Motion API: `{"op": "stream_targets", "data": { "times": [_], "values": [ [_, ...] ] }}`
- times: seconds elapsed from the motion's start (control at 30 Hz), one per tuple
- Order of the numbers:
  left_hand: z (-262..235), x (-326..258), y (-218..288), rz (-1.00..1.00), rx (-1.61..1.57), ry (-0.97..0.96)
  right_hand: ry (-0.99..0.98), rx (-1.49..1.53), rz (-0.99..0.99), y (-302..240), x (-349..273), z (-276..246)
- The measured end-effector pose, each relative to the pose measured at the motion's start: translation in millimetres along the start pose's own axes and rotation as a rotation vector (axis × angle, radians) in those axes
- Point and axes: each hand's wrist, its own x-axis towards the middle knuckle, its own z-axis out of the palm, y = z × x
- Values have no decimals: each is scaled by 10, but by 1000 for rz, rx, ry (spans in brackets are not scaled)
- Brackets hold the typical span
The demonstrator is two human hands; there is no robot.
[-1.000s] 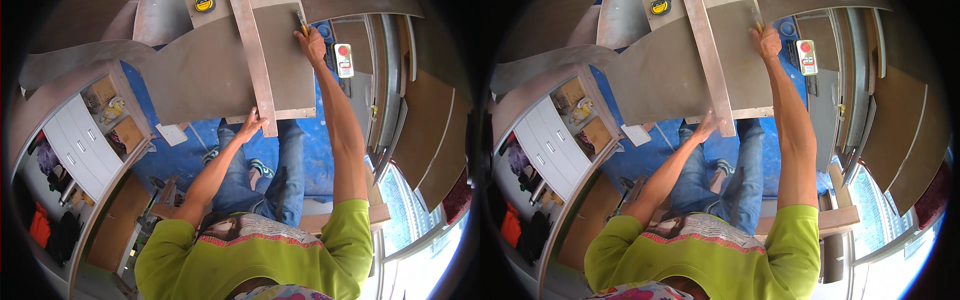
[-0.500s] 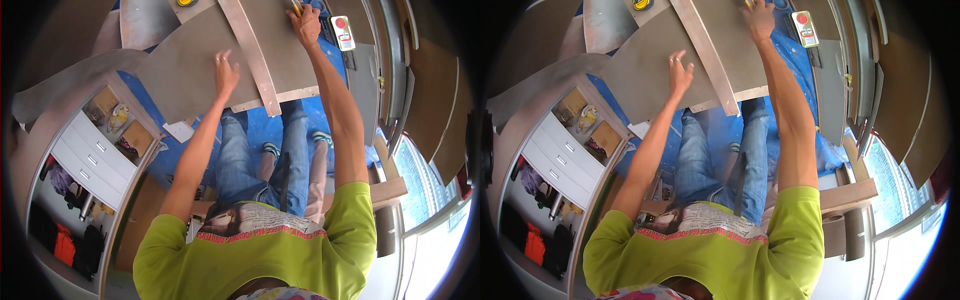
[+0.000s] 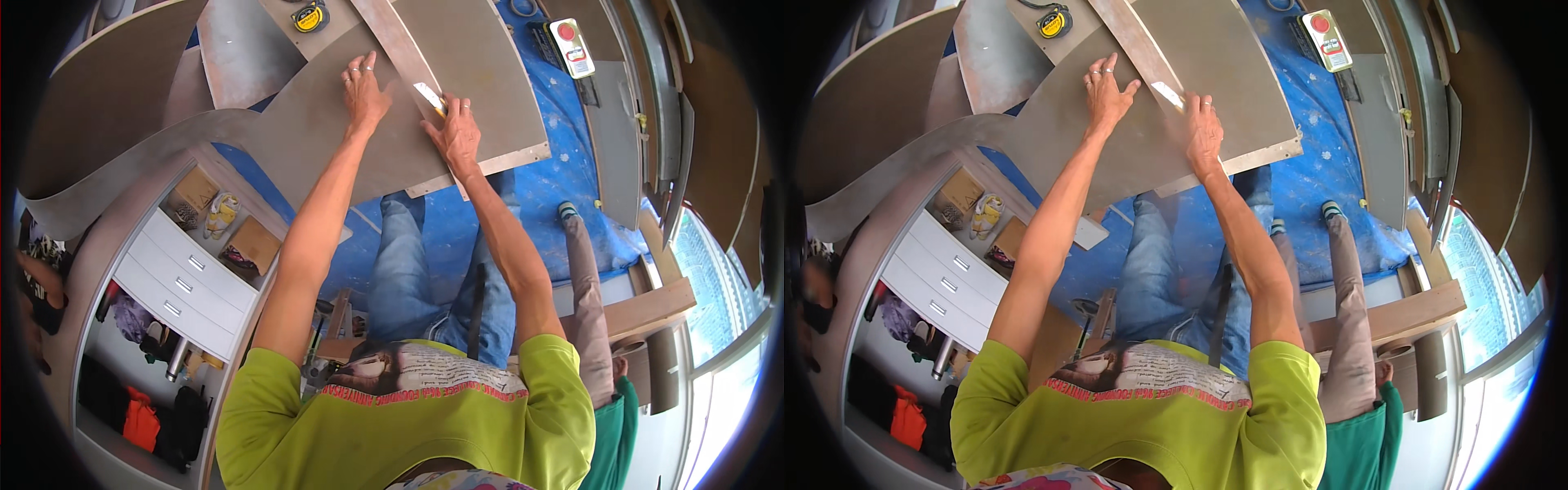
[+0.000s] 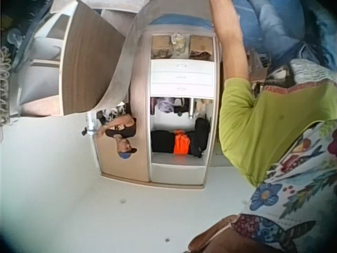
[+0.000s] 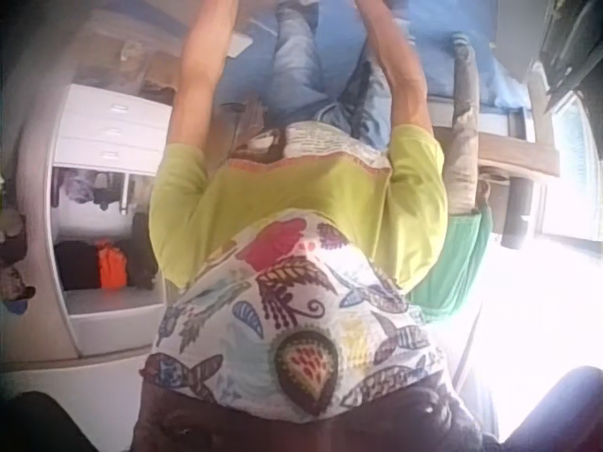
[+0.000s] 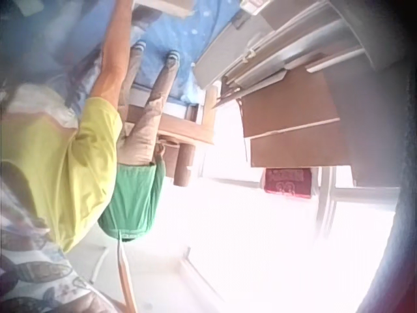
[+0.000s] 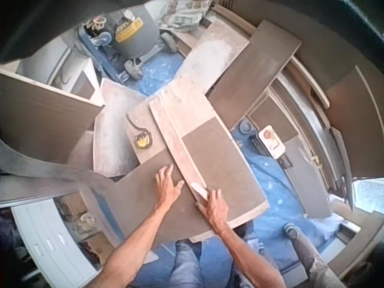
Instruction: The person measures a large sheet of plywood with a tape measure, marks it with a pencil, and then uses a utility knife to cut along the marked line. The person works on a blue tarp-covered floor in a room with large windows.
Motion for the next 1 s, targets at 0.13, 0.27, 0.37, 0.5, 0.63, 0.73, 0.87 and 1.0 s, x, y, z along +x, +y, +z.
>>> {"op": "stream_targets", "data": {
  "times": [0.13, 0.27, 0.37, 0.5, 0.63, 0.73, 0.87, 1.0],
  "values": [
    [76, 124, -260, 89, -84, 105, -39, -50, -79, -51, 58, 8],
    [3, 101, -80, 19, -149, 11, -36, -51, -82, -47, 22, -40],
    [22, 100, -91, 35, -149, 31, -34, -43, -87, -45, 16, -43],
    [63, 138, 10, 5, -151, 29, -6, -13, -78, 6, 45, -57],
    [94, 192, 28, -11, -124, 44, -26, -38, -56, 51, 110, -51],
    [89, 192, 34, -12, -106, 30, -35, -55, -69, 109, 122, -47],
    [65, 204, 21, -32, -112, 16, -36, -55, -80, 106, 124, -33],
    [54, 224, 14, -37, -123, 8, -37, -41, -81, 80, 129, -55]
  ]
}}
